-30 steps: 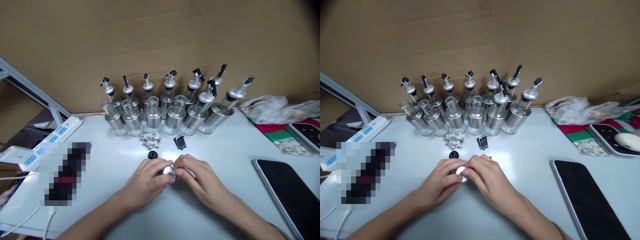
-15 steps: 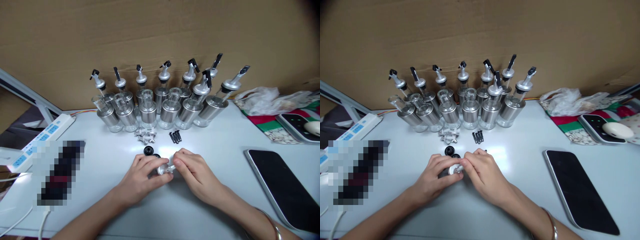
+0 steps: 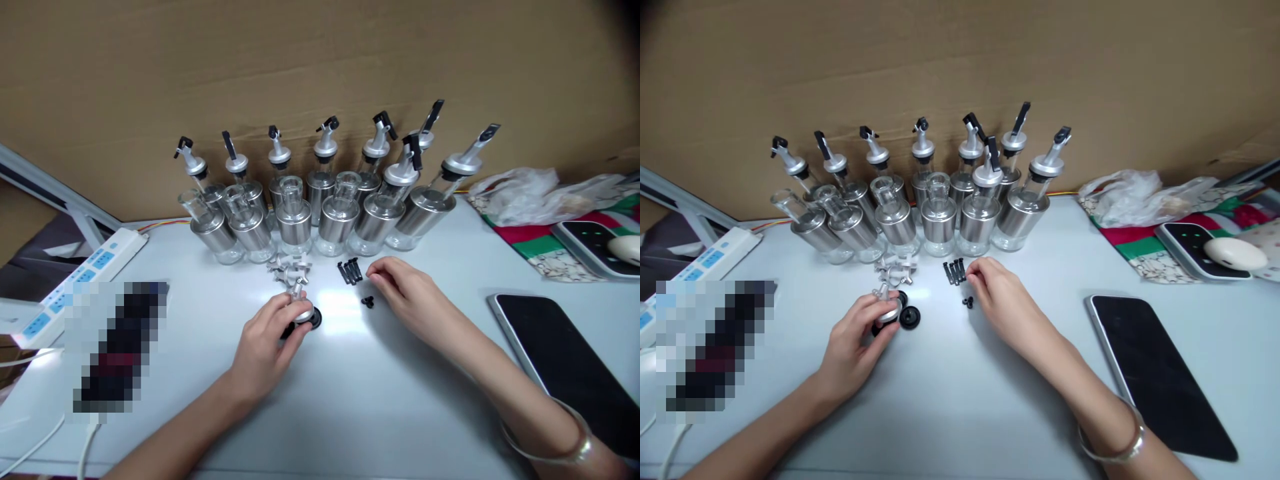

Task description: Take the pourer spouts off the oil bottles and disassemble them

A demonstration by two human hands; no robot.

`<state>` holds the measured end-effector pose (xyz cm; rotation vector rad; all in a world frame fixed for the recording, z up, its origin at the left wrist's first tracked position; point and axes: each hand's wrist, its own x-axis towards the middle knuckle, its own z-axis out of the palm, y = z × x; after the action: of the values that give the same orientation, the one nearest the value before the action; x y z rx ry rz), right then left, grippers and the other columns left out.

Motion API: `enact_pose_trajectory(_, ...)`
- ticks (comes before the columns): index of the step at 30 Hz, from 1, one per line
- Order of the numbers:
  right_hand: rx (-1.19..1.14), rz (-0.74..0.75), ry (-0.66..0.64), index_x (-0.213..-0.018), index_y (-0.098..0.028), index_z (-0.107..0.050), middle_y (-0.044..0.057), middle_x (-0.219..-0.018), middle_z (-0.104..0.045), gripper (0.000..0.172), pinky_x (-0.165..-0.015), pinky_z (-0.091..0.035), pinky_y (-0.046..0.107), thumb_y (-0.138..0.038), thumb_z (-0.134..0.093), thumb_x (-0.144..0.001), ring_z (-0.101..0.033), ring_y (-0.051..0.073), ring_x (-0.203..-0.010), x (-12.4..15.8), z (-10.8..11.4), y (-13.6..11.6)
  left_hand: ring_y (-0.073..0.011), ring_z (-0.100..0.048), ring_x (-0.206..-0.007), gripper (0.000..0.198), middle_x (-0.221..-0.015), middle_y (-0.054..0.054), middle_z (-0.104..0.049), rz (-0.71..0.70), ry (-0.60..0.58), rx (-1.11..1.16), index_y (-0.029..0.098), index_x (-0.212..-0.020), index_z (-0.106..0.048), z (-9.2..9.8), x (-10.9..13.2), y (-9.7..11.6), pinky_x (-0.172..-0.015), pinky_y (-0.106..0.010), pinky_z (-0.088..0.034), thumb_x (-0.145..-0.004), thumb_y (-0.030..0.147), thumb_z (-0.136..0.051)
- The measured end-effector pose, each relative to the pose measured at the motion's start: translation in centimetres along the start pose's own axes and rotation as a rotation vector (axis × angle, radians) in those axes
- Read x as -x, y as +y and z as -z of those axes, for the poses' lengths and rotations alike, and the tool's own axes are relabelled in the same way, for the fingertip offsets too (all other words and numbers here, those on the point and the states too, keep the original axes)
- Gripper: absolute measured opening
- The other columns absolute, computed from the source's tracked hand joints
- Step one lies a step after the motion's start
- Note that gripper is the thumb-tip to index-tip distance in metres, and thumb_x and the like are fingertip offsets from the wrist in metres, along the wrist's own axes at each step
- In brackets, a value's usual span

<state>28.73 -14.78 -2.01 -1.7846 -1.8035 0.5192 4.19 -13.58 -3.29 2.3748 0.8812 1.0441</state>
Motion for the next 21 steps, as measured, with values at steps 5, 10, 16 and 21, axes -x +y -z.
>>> enact_pose_trajectory(5,0.141,-0.031,-0.062,-0.083,-0.02,-0.051,0.005,-0.077,-0.062,0.019,-0.061,-0.04,0.029,-0.023,-0.035,-0.092,-0.057,0.018,-0.066,-0.09,-0.32,1.16,-0.018,-0.06,-0.106,0.029,-0.107,-0.008,-0.058,-0.001,-0.005,0.081,0.024,-0.117,-0.048,-0.16,0.15,0.02,-0.075,-0.024,-0.053,-0.092,0.01,-0.048)
enact_pose_trajectory(10,0.183,0.004,-0.107,-0.083,-0.02,-0.054,0.005,-0.076,-0.061,0.02,-0.061,-0.041,0.029,-0.023,-0.036,-0.092,-0.057,0.018,-0.065,-0.03,-0.19,1.31,-0.018,-0.06,-0.103,0.031,-0.115,-0.011,-0.056,0.05,-0.036,0.142,0.023,-0.119,-0.047,-0.24,0.31,-0.21,-0.069,-0.022,-0.052,-0.091,0.01,-0.048)
enact_pose_trajectory(16,0.124,0.03,-0.154,-0.078,-0.019,-0.06,0.005,-0.076,-0.062,0.022,-0.065,-0.044,0.029,-0.024,-0.043,-0.09,-0.059,0.018,-0.069,-0.12,-0.07,1.19,-0.0211,-0.056,-0.111,0.033,-0.111,-0.011,-0.058,0.007,-0.063,0.155,0.022,-0.119,-0.047,-0.13,0.53,-0.19,-0.075,-0.026,-0.051,-0.089,0.008,-0.049)
enact_pose_trajectory(21,0.112,0.006,-0.164,-0.079,-0.019,-0.065,0.005,-0.081,-0.07,0.02,-0.069,-0.045,0.031,-0.02,-0.047,-0.086,-0.063,0.02,-0.073,-0.19,0.29,0.79,-0.0211,-0.056,-0.111,0.035,-0.112,-0.011,-0.058,-0.002,-0.074,0.163,0.022,-0.119,-0.047,-0.08,0.44,-0.28,-0.079,-0.027,-0.05,-0.089,0.006,-0.049)
